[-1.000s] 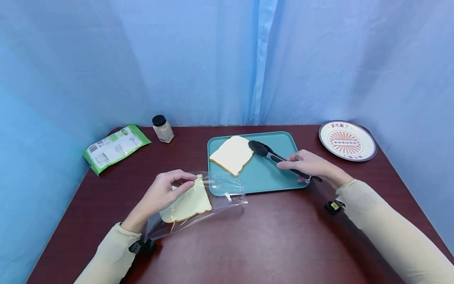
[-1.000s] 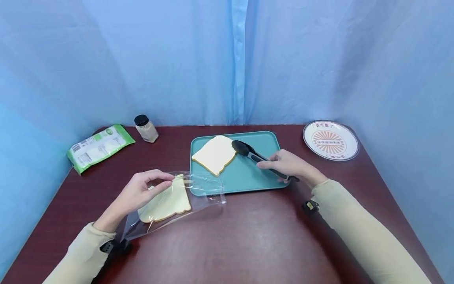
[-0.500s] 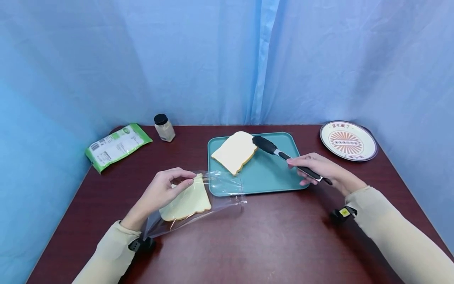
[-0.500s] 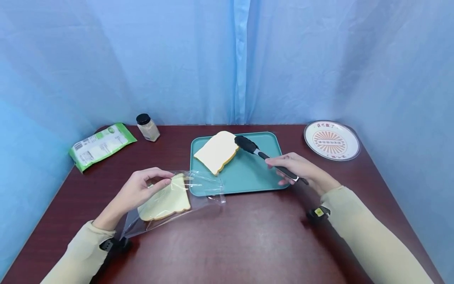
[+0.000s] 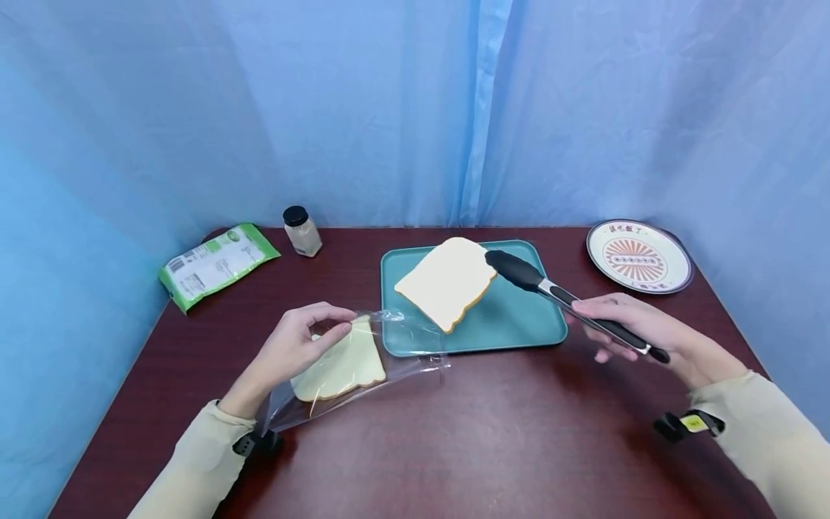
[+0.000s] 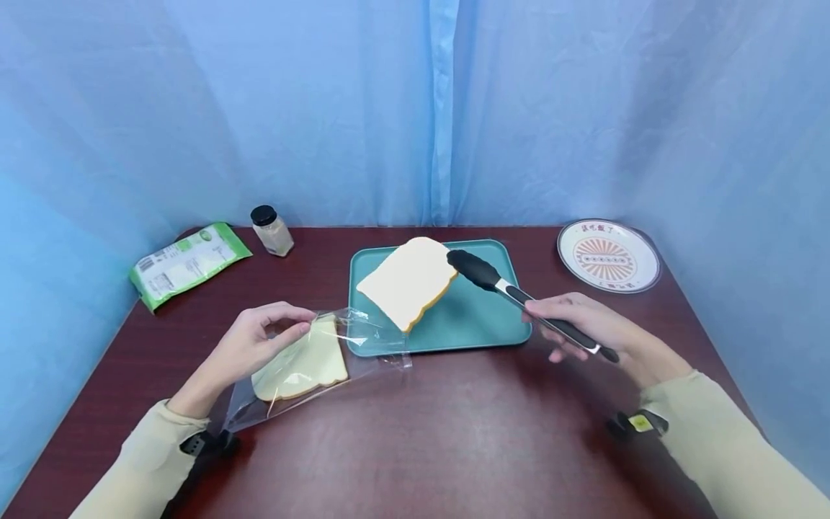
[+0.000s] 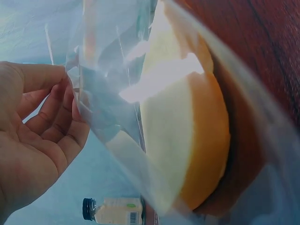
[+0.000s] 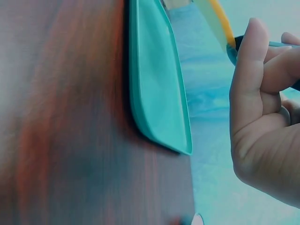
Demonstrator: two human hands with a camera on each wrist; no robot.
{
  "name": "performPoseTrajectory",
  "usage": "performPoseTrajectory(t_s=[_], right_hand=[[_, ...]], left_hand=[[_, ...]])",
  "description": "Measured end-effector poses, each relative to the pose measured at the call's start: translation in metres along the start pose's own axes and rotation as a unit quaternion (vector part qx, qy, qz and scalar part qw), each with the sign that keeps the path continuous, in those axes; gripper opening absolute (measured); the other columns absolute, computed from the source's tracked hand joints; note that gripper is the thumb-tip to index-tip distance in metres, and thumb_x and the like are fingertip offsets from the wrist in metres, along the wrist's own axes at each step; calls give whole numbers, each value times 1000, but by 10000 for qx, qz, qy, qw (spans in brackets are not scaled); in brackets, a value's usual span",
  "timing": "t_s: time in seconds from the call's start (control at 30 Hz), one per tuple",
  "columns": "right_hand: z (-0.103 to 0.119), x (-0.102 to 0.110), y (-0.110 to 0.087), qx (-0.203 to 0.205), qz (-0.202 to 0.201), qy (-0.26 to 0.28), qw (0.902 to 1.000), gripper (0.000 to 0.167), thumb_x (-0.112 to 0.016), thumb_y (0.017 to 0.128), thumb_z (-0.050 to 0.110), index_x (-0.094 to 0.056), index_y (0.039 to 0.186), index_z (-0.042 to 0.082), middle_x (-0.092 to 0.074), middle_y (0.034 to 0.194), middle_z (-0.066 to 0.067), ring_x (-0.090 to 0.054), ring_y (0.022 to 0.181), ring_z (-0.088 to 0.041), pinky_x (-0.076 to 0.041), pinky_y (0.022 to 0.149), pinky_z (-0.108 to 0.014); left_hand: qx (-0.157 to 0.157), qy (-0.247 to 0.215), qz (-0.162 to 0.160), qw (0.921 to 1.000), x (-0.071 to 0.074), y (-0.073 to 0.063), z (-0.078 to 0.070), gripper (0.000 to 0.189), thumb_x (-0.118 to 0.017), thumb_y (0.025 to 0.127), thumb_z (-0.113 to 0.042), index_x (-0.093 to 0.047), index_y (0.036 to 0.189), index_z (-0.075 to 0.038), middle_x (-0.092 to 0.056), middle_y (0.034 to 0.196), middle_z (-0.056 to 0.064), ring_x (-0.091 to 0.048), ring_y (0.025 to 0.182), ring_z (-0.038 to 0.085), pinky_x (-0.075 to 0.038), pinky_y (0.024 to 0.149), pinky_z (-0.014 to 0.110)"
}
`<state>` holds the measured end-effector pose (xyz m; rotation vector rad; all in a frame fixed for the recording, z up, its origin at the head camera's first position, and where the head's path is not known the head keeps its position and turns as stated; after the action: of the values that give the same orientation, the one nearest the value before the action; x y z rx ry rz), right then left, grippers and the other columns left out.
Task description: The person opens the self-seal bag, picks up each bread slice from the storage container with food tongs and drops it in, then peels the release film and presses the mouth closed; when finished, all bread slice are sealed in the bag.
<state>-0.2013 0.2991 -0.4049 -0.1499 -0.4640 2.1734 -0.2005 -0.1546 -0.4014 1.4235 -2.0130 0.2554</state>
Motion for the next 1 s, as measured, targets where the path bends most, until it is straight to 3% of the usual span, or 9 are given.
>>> performPoseTrajectory(t_s=[0.2,0.43,0.57,0.67,0.73,0.87,1.0], right_hand=[[-6,-4,-34,-31,527,214,9984,36,-35,111,16,-61,121,-6,-55,71,0,-64,54,-16,-59,67,-45],[-28,-8,-61,-45,934,938,9912,40,-24,112,11,-54,125,-12,-36,73,-24,-66,60,-18,-59,68,-45],[-41,-15,-63,-121,1109,1376,9842,42,-22,112,11,-49,127,-17,-37,71,-20,-40,40,-30,-60,65,-38],[-48,-21,-63,-218,1264,1677,9775,43,-20,112,11,-46,128,-20,-46,70,-10,-17,44,-38,-60,65,-34],[-51,-25,-62,-275,1297,1807,9746,44,-21,113,12,-46,128,-20,-53,74,-4,-12,44,-38,-60,66,-34],[-50,-31,-57,-324,1257,2131,9684,45,-21,113,16,-49,127,-17,-55,74,-1,-16,44,-31,-60,67,-33],[-50,-41,-52,-434,1277,2636,9552,47,-22,114,21,-55,125,-9,-59,77,1,-38,42,-15,-60,71,-31]], left_hand=[[28,-32,30,10000,0,0,0,24,-73,95,-8,-75,119,-10,-72,111,7,-64,89,13,-57,76,33],[29,-12,57,10000,0,0,-2,22,-73,95,-11,-75,117,-10,-73,109,4,-63,87,13,-57,76,36],[-19,-1,49,10000,-1,0,-2,22,-73,96,-12,-75,117,-12,-73,109,2,-63,88,12,-57,76,36],[-96,-40,34,9999,-1,0,-2,21,-72,96,-12,-75,117,-11,-73,108,1,-64,87,12,-57,76,36],[-167,-85,43,9998,-2,0,-3,21,-72,96,-11,-75,116,-10,-73,108,1,-64,87,13,-57,75,36],[-276,-95,128,9995,-6,-1,-4,21,-72,96,-10,-75,116,-7,-73,109,5,-65,87,12,-57,75,33],[-230,-2,209,9995,-10,-3,-6,23,-73,94,-8,-75,117,-8,-74,111,5,-66,90,11,-58,76,33]])
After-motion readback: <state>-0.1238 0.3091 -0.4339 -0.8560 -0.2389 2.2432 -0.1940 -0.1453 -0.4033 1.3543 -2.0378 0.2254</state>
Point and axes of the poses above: each hand's wrist, its own y-axis towards the middle knuckle, its own x-axis out of the back of the hand, z = x × y, the point moved 7 cm from there along y, towards the middle knuckle
